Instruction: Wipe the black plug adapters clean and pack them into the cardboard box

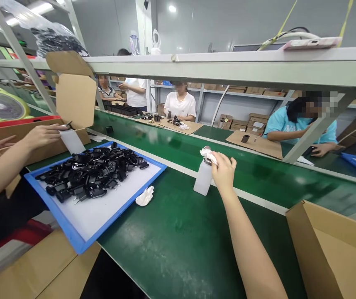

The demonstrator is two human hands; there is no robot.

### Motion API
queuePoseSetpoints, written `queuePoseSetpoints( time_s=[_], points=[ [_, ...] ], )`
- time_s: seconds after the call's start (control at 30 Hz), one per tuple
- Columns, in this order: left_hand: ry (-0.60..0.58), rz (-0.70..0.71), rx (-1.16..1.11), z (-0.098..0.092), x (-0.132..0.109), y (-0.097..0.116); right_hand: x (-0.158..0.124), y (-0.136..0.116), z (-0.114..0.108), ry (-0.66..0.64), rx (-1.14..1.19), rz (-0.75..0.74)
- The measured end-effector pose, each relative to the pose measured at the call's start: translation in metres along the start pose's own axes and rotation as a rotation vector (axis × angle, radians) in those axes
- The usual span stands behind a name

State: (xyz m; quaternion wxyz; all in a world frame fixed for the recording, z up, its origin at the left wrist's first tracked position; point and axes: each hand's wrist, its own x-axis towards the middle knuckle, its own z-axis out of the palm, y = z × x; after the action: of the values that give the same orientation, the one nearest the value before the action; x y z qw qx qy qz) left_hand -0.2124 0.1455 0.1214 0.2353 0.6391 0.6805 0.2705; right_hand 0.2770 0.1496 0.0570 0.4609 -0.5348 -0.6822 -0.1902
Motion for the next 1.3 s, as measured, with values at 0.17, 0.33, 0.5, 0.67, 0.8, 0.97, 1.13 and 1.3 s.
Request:
queuePoseSetpoints(
  time_s=[0.17, 0.33, 0.5, 0.67, 0.8, 0.97, 1.13, 1.3],
  points=[
    [-0.279, 0.022, 0.048, 0.123, -0.106, 0.006, -0.002, -0.001, 0.0, -0.029, 0.025, -0.016],
    [-0.533, 0.032, 0.042, 0.266, -0.226, -0.003, 0.0, -0.001, -0.001, -0.044, 0.015, -0.01],
    [-0.624, 0.012, -0.01, 0.338, -0.272, -0.002, 0.001, -0.006, -0.006, -0.068, -0.049, -0.027],
    [-0.679, 0.089, -0.1, 0.361, -0.267, -0.002, 0.003, -0.012, -0.003, -0.013, -0.024, -0.04],
    [-0.671, 0.09, -0.104, 0.357, -0.268, -0.008, 0.002, -0.013, -0.002, -0.002, -0.086, -0.056],
    [-0.576, 0.088, -0.162, 0.321, -0.28, -0.014, 0.003, -0.018, -0.002, -0.029, -0.145, 0.068],
    [-0.415, 0.027, -0.26, 0.286, -0.292, -0.015, 0.009, -0.03, 0.001, -0.073, -0.182, 0.22],
    [-0.413, 0.094, -0.268, 0.274, -0.3, -0.004, 0.017, -0.047, -0.006, -0.144, -0.138, 0.302]
  ],
)
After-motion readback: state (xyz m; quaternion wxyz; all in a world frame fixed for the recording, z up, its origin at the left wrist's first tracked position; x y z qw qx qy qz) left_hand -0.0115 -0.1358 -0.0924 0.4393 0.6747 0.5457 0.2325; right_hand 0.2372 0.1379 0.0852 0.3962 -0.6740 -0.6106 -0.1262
